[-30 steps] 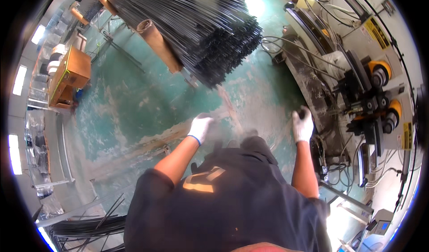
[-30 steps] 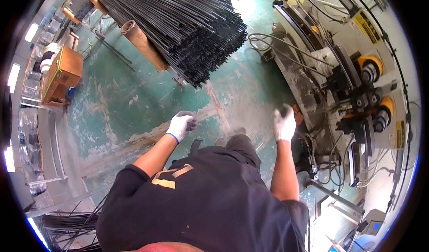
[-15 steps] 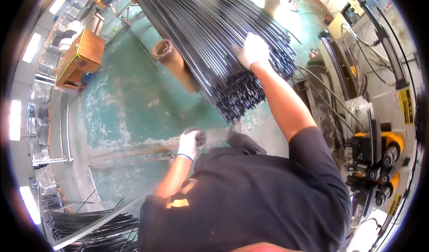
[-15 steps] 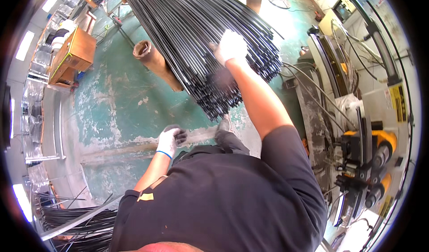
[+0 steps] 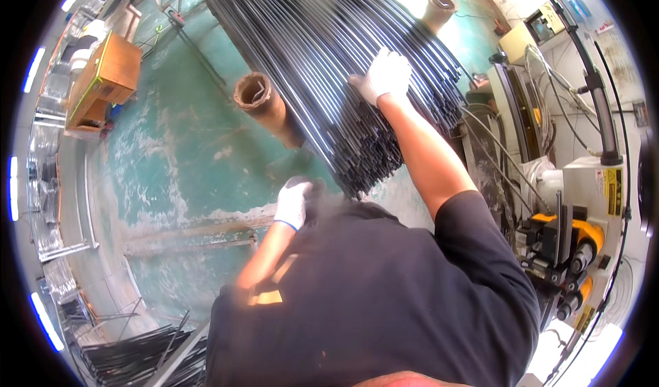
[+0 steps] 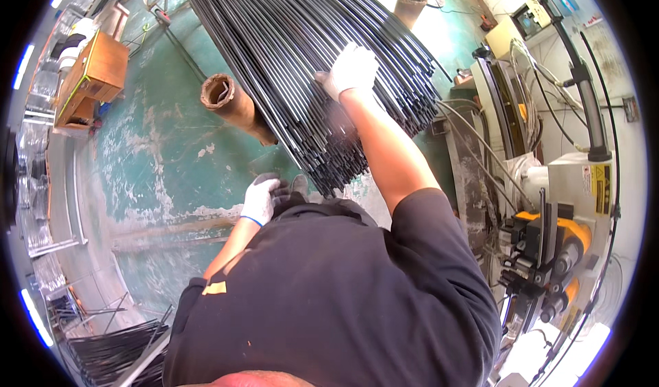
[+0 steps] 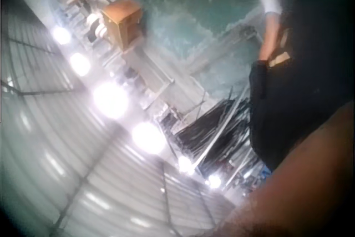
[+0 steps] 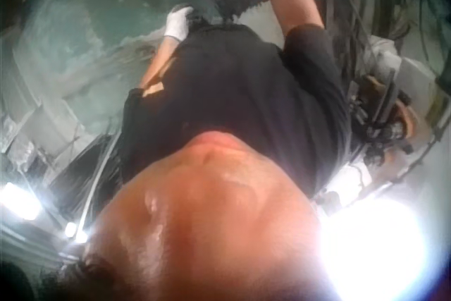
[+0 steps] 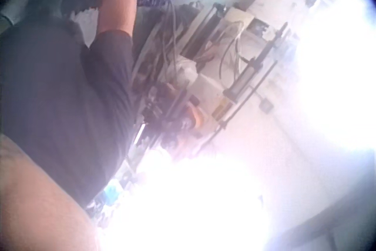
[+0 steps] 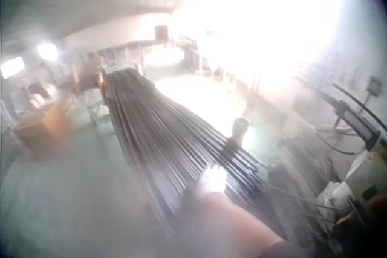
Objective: The person repeatedly feeds bundles of long metal rods into a yellow bending machine, operates the machine to bend them, and then removes the finished pieces to place them on a growing pile on the floor. The person wears gloves and a black shirt while performing this repetitive manufacturing task.
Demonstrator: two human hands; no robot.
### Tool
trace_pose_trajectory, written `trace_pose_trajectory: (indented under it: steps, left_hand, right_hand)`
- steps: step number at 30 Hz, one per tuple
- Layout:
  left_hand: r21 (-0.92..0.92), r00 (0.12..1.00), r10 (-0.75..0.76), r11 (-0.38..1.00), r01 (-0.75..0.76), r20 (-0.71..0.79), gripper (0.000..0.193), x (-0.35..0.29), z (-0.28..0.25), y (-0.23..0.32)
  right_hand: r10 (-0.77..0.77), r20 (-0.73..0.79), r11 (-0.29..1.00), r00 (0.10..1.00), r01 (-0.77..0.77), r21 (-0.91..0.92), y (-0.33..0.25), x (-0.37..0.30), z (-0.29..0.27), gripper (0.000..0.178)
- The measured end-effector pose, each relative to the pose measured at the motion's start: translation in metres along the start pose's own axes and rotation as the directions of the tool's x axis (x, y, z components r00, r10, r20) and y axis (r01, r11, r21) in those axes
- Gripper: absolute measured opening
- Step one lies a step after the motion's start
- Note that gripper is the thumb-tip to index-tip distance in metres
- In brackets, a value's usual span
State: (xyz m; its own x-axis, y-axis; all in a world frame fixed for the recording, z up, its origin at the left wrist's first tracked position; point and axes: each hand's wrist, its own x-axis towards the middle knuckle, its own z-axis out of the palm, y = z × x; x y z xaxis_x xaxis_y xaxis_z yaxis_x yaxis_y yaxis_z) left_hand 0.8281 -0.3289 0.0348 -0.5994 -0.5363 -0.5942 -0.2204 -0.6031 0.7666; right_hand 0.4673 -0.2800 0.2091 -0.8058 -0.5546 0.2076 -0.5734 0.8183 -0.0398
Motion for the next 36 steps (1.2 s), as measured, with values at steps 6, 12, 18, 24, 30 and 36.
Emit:
trace_pose_trajectory:
  steps: [6,12,18,24,30,36]
  left_hand:
    - [-0.077,0.996,-0.085,0.993,0.087,0.034,0.027,0.006,0.026,0.097]
    - [-0.037,0.991,-0.097,0.994,0.101,0.095,0.025,0.019,0.012,0.108]
    - [-0.202,0.989,-0.131,0.969,0.142,0.068,0.025,0.009,-0.015,0.100]
    - [-0.258,0.995,-0.097,0.962,0.088,-0.023,0.022,0.004,-0.040,0.100]
    - [-0.303,0.998,-0.054,0.952,0.045,-0.020,0.021,-0.007,-0.041,0.116]
    - [-0.153,0.996,0.016,0.988,-0.003,0.088,0.023,-0.015,-0.023,0.131]
  right_hand:
    - [-0.071,0.214,0.996,0.974,0.082,-0.045,-0.027,0.001,-0.019,0.058]
    - [-0.095,0.174,0.995,0.980,0.090,0.038,-0.025,0.001,-0.007,0.037]
    - [-0.090,0.258,0.995,0.962,0.076,0.064,-0.031,0.008,-0.013,0.030]
    - [-0.093,0.382,0.994,0.919,0.065,0.083,-0.028,0.024,-0.006,0.033]
    - [-0.683,0.078,0.565,0.727,0.457,0.687,0.017,0.037,0.019,0.020]
    - [-0.367,0.603,0.232,0.708,-0.558,0.797,-0.015,0.004,-0.032,0.029]
